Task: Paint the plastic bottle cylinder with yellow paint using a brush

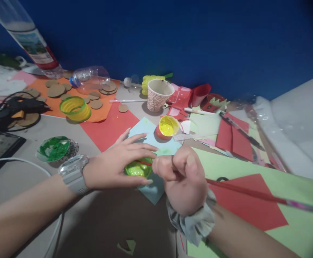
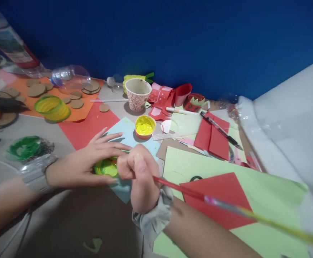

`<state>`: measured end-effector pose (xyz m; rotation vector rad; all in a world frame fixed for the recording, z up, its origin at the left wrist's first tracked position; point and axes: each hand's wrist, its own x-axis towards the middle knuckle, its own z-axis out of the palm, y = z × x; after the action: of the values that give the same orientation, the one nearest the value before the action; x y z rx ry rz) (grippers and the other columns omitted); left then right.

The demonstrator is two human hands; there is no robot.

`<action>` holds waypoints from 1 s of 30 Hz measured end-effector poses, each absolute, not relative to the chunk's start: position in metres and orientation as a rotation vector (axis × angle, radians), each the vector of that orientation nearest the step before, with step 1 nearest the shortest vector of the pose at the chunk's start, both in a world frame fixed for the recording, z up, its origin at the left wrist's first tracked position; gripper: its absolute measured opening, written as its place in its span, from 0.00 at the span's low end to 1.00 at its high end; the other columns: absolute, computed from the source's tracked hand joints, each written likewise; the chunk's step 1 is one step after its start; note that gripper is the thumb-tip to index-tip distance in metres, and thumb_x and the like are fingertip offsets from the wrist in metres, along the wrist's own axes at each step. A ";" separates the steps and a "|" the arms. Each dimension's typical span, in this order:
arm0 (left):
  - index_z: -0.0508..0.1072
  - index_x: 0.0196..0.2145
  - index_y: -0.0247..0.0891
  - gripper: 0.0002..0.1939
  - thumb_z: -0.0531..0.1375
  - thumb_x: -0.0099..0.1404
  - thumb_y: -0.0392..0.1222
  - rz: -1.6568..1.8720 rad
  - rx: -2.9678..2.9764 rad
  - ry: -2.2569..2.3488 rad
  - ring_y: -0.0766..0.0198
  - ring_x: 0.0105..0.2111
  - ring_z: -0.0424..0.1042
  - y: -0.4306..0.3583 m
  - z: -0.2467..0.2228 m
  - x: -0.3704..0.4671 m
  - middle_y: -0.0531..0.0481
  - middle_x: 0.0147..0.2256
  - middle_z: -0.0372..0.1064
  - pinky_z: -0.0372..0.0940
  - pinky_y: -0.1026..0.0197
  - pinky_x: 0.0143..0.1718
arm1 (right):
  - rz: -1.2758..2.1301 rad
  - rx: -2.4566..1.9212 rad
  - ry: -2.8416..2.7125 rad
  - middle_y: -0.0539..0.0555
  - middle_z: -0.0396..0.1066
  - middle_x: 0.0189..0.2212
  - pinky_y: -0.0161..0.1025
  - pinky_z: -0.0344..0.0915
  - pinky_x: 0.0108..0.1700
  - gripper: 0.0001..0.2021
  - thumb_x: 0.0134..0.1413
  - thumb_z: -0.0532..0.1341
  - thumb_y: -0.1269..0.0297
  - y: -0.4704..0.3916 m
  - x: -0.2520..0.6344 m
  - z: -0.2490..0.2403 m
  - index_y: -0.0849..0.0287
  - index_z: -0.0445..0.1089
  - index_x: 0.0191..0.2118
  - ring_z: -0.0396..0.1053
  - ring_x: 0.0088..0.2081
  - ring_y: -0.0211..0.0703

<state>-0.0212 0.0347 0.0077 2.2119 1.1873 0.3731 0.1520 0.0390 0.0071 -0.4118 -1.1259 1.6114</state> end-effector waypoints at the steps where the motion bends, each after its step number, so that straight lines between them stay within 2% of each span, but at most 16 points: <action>1: 0.65 0.56 0.48 0.29 0.59 0.61 0.60 0.374 2.215 1.192 0.44 0.66 0.45 0.035 0.008 -0.021 0.51 0.60 0.61 0.31 0.34 0.63 | 1.632 -0.412 -1.115 0.42 0.41 0.15 0.37 0.44 0.24 0.17 0.64 0.47 0.58 0.041 0.153 0.009 0.55 0.47 0.23 0.40 0.18 0.33; 11: 0.64 0.55 0.51 0.26 0.60 0.60 0.57 0.412 2.251 1.183 0.51 0.66 0.45 0.036 -0.001 -0.021 0.57 0.60 0.61 0.32 0.40 0.65 | 1.664 -0.428 -1.085 0.42 0.40 0.15 0.37 0.42 0.23 0.18 0.63 0.47 0.59 0.041 0.150 0.008 0.55 0.47 0.22 0.39 0.17 0.33; 16: 0.64 0.55 0.49 0.27 0.61 0.60 0.54 0.379 2.266 1.193 0.49 0.66 0.46 0.036 0.001 -0.020 0.53 0.60 0.62 0.33 0.38 0.64 | 1.662 -0.486 -0.984 0.42 0.40 0.15 0.39 0.43 0.23 0.18 0.63 0.49 0.57 0.046 0.149 0.010 0.55 0.48 0.22 0.40 0.17 0.35; 24: 0.65 0.56 0.47 0.29 0.63 0.58 0.53 0.403 2.277 1.171 0.45 0.65 0.47 0.035 0.003 -0.020 0.49 0.59 0.64 0.30 0.38 0.65 | 1.751 -0.477 -0.983 0.42 0.39 0.14 0.38 0.41 0.23 0.19 0.63 0.48 0.56 0.054 0.156 0.012 0.56 0.46 0.22 0.39 0.17 0.34; 30: 0.64 0.56 0.47 0.27 0.60 0.61 0.53 0.401 2.252 1.130 0.46 0.66 0.44 0.037 0.003 -0.021 0.48 0.60 0.62 0.28 0.38 0.64 | 1.719 -0.520 -0.953 0.41 0.40 0.14 0.38 0.42 0.22 0.18 0.63 0.47 0.58 0.051 0.153 0.011 0.54 0.47 0.22 0.38 0.17 0.34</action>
<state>-0.0205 0.0366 0.0034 2.2520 1.1304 0.4010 0.1529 0.0506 0.0111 -0.5205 -0.9526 1.7190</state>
